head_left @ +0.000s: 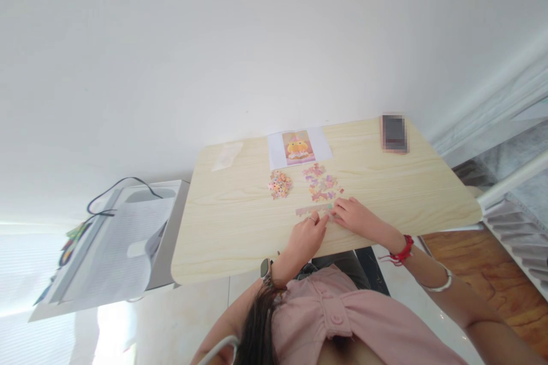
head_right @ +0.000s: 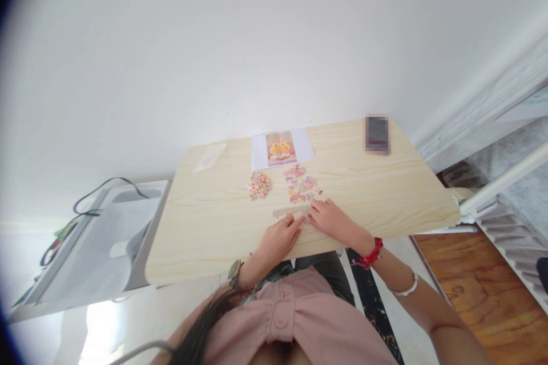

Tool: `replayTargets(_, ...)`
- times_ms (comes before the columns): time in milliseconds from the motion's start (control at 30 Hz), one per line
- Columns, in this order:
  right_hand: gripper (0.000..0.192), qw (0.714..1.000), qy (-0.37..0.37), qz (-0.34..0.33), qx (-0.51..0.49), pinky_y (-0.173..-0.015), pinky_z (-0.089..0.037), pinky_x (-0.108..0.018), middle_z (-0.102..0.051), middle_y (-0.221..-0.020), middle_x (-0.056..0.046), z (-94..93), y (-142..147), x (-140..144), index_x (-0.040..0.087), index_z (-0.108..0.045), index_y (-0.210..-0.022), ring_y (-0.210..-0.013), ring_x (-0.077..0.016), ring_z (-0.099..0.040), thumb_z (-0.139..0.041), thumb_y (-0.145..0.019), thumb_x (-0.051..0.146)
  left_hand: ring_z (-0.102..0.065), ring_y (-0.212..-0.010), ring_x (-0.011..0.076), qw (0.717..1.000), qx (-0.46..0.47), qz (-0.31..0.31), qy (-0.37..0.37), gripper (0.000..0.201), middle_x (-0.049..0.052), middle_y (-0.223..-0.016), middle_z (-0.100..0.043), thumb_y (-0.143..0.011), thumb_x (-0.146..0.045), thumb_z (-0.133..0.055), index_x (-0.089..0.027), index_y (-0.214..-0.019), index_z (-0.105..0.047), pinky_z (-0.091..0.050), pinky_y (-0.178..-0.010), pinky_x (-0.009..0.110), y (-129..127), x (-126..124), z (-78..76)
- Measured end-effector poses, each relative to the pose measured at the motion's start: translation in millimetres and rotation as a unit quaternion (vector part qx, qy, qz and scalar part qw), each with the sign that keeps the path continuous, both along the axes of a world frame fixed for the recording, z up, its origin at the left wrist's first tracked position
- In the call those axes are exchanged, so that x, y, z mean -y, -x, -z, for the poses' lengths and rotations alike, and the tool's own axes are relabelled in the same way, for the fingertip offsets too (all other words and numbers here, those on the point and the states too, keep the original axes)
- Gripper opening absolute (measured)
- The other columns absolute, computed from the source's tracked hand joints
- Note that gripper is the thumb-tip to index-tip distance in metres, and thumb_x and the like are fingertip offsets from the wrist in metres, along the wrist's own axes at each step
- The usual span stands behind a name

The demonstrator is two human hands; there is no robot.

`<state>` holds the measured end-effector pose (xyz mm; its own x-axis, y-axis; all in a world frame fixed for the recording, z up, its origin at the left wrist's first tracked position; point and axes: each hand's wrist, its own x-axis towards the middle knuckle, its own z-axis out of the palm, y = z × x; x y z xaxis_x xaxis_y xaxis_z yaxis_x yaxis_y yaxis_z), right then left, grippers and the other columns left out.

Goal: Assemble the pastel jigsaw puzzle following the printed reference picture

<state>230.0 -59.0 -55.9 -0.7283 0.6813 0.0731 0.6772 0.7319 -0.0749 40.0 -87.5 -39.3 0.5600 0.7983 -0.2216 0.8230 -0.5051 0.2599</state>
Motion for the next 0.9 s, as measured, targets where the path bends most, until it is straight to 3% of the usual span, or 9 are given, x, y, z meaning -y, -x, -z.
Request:
replayTargets(700, 0.026, 0.995, -0.044, 0.036, -0.078, -0.067, -0.031, -0.030, -0.054, -0.070, -0.004, 2.7, 3, 15, 0.017, -0.059, -0.070, -0.070, -0.0156, -0.045, -0.040, -0.088, 0.017, -0.057, -0.084, 0.0172, 0.999, -0.027, 0.009, -0.035, 0.034, 0.008, -0.099, -0.053, -0.089, -0.020, -0.030, -0.023, -0.121, -0.039, -0.046, -0.066, 0.026, -2, 3, 9.9)
replayTargets(900, 0.026, 0.991, -0.015, 0.064, -0.115, -0.070, -0.034, -0.031, -0.056, -0.074, -0.004, -0.5, 0, 17, 0.018, -0.061, -0.076, -0.072, -0.0155, -0.048, -0.039, -0.089, 0.020, -0.057, -0.086, 0.0171, 0.999, -0.024, 0.004, -0.026, 0.035, 0.009, -0.102, -0.052, -0.089, -0.020, -0.030, -0.023, -0.123, -0.038, -0.046, -0.068, 0.025, -2, 3, 5.5)
